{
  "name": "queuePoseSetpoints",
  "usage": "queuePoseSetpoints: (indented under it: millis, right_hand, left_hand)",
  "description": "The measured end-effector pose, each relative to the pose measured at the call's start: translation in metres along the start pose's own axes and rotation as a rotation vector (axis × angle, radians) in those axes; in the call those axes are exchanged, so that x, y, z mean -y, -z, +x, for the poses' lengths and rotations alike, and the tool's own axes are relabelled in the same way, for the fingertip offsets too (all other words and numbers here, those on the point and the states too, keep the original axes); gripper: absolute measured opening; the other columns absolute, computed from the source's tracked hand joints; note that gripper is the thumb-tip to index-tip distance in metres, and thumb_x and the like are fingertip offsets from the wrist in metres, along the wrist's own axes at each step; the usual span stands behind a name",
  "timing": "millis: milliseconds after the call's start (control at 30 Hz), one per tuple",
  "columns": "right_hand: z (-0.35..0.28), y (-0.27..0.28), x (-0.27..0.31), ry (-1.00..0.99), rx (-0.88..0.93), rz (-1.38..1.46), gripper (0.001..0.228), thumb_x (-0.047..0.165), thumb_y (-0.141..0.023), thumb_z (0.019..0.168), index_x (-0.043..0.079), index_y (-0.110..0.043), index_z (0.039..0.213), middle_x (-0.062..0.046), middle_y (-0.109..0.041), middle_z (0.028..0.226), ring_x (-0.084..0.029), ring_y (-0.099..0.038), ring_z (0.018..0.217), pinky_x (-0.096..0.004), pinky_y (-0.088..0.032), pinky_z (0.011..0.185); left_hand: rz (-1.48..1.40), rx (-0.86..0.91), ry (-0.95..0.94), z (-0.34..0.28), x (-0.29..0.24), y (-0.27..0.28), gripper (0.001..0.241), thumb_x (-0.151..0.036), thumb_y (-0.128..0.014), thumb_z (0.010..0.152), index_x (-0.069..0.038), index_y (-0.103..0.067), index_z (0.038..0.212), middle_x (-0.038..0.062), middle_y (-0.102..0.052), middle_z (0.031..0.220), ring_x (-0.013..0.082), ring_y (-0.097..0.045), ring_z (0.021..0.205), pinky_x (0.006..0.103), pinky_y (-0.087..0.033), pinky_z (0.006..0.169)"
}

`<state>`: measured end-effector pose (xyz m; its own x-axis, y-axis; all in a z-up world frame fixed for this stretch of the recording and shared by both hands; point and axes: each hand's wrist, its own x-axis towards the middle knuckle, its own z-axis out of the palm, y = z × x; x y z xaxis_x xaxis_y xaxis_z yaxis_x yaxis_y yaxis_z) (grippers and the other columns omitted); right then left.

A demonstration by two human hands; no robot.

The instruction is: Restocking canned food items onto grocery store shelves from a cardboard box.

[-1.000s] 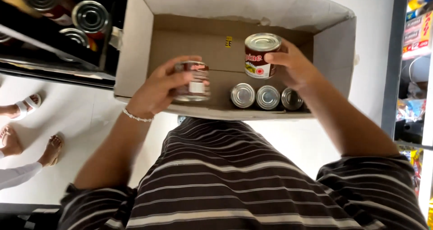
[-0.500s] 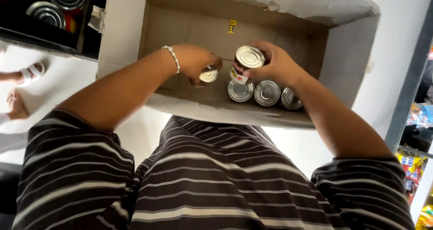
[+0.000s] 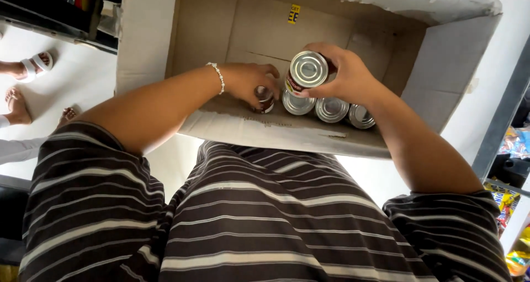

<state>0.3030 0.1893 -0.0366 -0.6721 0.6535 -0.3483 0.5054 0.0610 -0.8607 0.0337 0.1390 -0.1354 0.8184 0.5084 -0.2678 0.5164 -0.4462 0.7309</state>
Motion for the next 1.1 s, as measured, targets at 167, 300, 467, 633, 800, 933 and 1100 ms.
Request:
queuePoseSetpoints:
  millis: [167,300,467,633,800,933,1100]
  right_hand:
    - [0.001,-0.001,-0.006,-0.015,0.012,0.044,0.087,0.023,-0.095,0.064,0.005,-0.058,0.141,-0.007,-0.068,0.131,-0.019,-0.065,0.123,-0.034,-0.051,0.108]
    - [0.003,-0.002,-0.008,0.012,0.014,0.069,0.087,0.023,-0.095,0.064,0.005,-0.058,0.141,-0.007,-0.067,0.132,-0.019,-0.064,0.125,-0.034,-0.050,0.109]
    - [0.002,-0.002,-0.004,-0.013,0.008,0.080,0.087,0.021,-0.095,0.064,0.005,-0.058,0.141,-0.007,-0.067,0.133,-0.018,-0.063,0.127,-0.033,-0.049,0.111]
    - [0.007,-0.005,-0.016,-0.082,-0.012,0.173,0.080,0.019,-0.093,0.067,0.002,-0.059,0.138,-0.010,-0.068,0.132,-0.020,-0.065,0.124,-0.034,-0.051,0.108]
    - [0.011,-0.008,-0.019,-0.086,-0.021,0.217,0.081,0.018,-0.090,0.073,0.003,-0.052,0.142,-0.012,-0.067,0.132,-0.021,-0.066,0.123,-0.035,-0.054,0.103]
    - [0.015,-0.012,-0.041,-0.109,0.047,0.479,0.079,0.026,-0.081,0.084,0.000,-0.043,0.148,-0.016,-0.064,0.128,-0.024,-0.066,0.112,-0.039,-0.058,0.090]
    - [0.019,-0.018,-0.048,-0.100,0.016,0.440,0.076,0.033,-0.075,0.092,-0.003,-0.039,0.149,-0.018,-0.067,0.125,-0.022,-0.069,0.109,-0.036,-0.059,0.090]
  left_hand:
    - [-0.046,0.160,0.350,0.008,-0.008,-0.001,0.067,-0.045,-0.078,0.084,-0.030,-0.056,0.146,0.020,-0.069,0.121,0.0372,-0.067,0.114,0.0472,-0.051,0.101]
    - [0.027,0.104,0.196,0.006,-0.004,-0.007,0.066,-0.030,-0.079,0.076,-0.028,-0.059,0.139,0.016,-0.063,0.128,0.0350,-0.066,0.112,0.0473,-0.053,0.095]
    - [0.045,0.047,-0.014,0.016,0.004,-0.006,0.065,-0.016,-0.078,0.077,-0.017,-0.057,0.139,0.016,-0.066,0.131,0.0349,-0.062,0.119,0.0470,-0.049,0.099]
    - [-0.133,-0.042,0.176,0.018,0.030,0.021,0.070,-0.010,-0.072,0.077,-0.014,-0.054,0.144,0.015,-0.064,0.139,0.0306,-0.064,0.119,0.0424,-0.050,0.103]
    - [-0.529,-0.263,0.164,0.002,-0.033,0.062,0.080,-0.020,-0.069,0.080,-0.020,-0.038,0.153,0.005,-0.056,0.147,0.0293,-0.070,0.108,0.0396,-0.057,0.095]
    - [-0.445,-0.324,-0.171,0.009,-0.038,0.048,0.087,-0.020,-0.086,0.083,-0.012,-0.042,0.157,0.015,-0.057,0.148,0.0322,-0.059,0.131,0.0436,-0.049,0.106]
    - [-0.786,-0.192,0.177,-0.001,-0.066,0.065,0.086,-0.030,-0.083,0.073,-0.020,-0.050,0.151,0.009,-0.066,0.136,0.0241,-0.069,0.118,0.0402,-0.061,0.097]
